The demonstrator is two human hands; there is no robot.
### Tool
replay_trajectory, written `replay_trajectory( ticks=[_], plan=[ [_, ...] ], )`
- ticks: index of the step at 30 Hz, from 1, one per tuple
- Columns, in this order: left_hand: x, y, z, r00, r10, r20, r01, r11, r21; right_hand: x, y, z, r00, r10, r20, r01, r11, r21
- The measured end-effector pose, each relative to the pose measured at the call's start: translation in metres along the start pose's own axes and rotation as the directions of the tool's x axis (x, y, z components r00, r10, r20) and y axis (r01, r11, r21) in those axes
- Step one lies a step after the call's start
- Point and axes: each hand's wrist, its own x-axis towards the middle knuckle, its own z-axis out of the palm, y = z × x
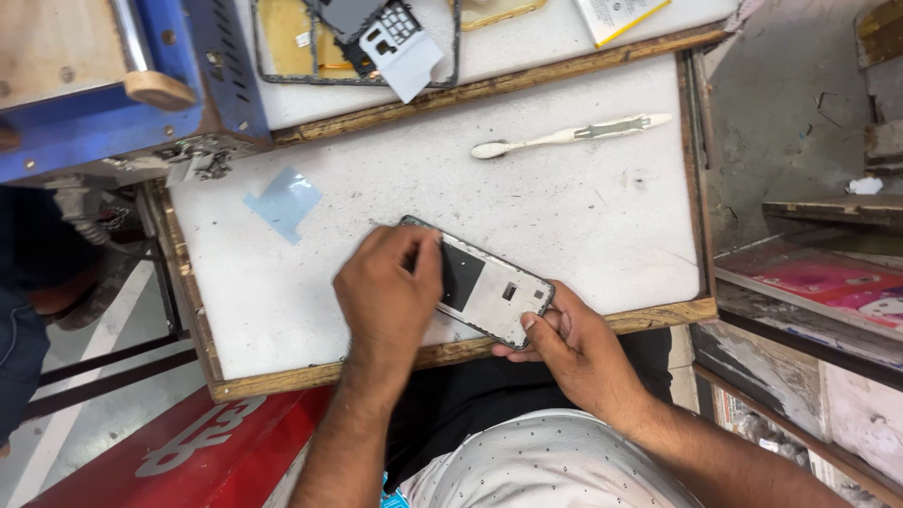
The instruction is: The person cleans the back of a disassembled smartphone using a cloth and a small tool. They wipe the surface repeatedly, remove residue, and compare the device to a new battery and another phone case before continuing to clean.
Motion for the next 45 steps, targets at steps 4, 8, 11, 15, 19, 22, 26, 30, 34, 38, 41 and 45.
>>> replay_trajectory(
  ticks=[4,8,11,15,19,22,26,30,34,38,41,45],
  plan=[
    [0.019,-0.004,-0.018,0.992,-0.128,-0.015,0.128,0.991,0.041,-0.001,0.001,0.0,1.0,-0.018,0.015,0.018,1.0,-0.004],
    [0.006,0.005,-0.033,0.994,-0.078,-0.079,0.077,0.997,-0.019,-0.001,0.017,-0.007,0.999,-0.042,0.001,0.042,0.998,0.043],
    [-0.02,0.005,-0.051,0.972,-0.112,-0.204,0.057,0.964,-0.259,-0.002,0.026,-0.018,0.982,-0.173,0.077,0.148,0.954,0.263],
    [-0.054,-0.002,-0.061,0.959,-0.213,-0.187,0.137,0.925,-0.354,-0.01,0.026,-0.024,0.987,-0.162,0.015,0.136,0.874,0.466],
    [-0.082,-0.017,-0.043,0.909,-0.408,0.083,0.402,0.807,-0.433,-0.013,0.031,-0.027,0.98,-0.191,0.046,0.135,0.824,0.55],
    [-0.1,-0.019,-0.026,0.868,-0.374,0.327,0.496,0.666,-0.557,-0.02,0.052,-0.031,0.958,-0.262,0.116,0.149,0.803,0.577],
    [-0.11,-0.018,-0.026,0.948,-0.031,0.317,0.215,0.796,-0.565,-0.025,0.088,-0.041,0.994,-0.076,-0.077,0.096,0.946,0.309],
    [-0.096,-0.01,-0.041,0.944,0.316,0.097,-0.233,0.845,-0.481,-0.024,0.084,-0.05,0.978,-0.171,0.117,0.142,0.963,0.228],
    [-0.076,-0.004,-0.045,0.852,0.117,0.511,0.121,0.905,-0.408,-0.03,0.034,-0.062,0.861,-0.448,0.242,0.441,0.894,0.083],
    [-0.06,0.001,-0.052,0.805,0.131,0.579,0.187,0.87,-0.456,-0.009,-0.022,-0.069,0.894,-0.444,0.053,0.446,0.893,-0.052],
    [-0.043,0.007,-0.068,0.859,0.055,0.508,0.25,0.821,-0.513,0.002,-0.045,-0.051,0.868,-0.448,0.215,0.439,0.894,0.093],
    [-0.012,0.018,-0.095,0.828,0.002,0.56,0.32,0.819,-0.476,-0.003,-0.066,-0.024,0.874,-0.418,0.246,0.422,0.906,0.04]
  ],
)
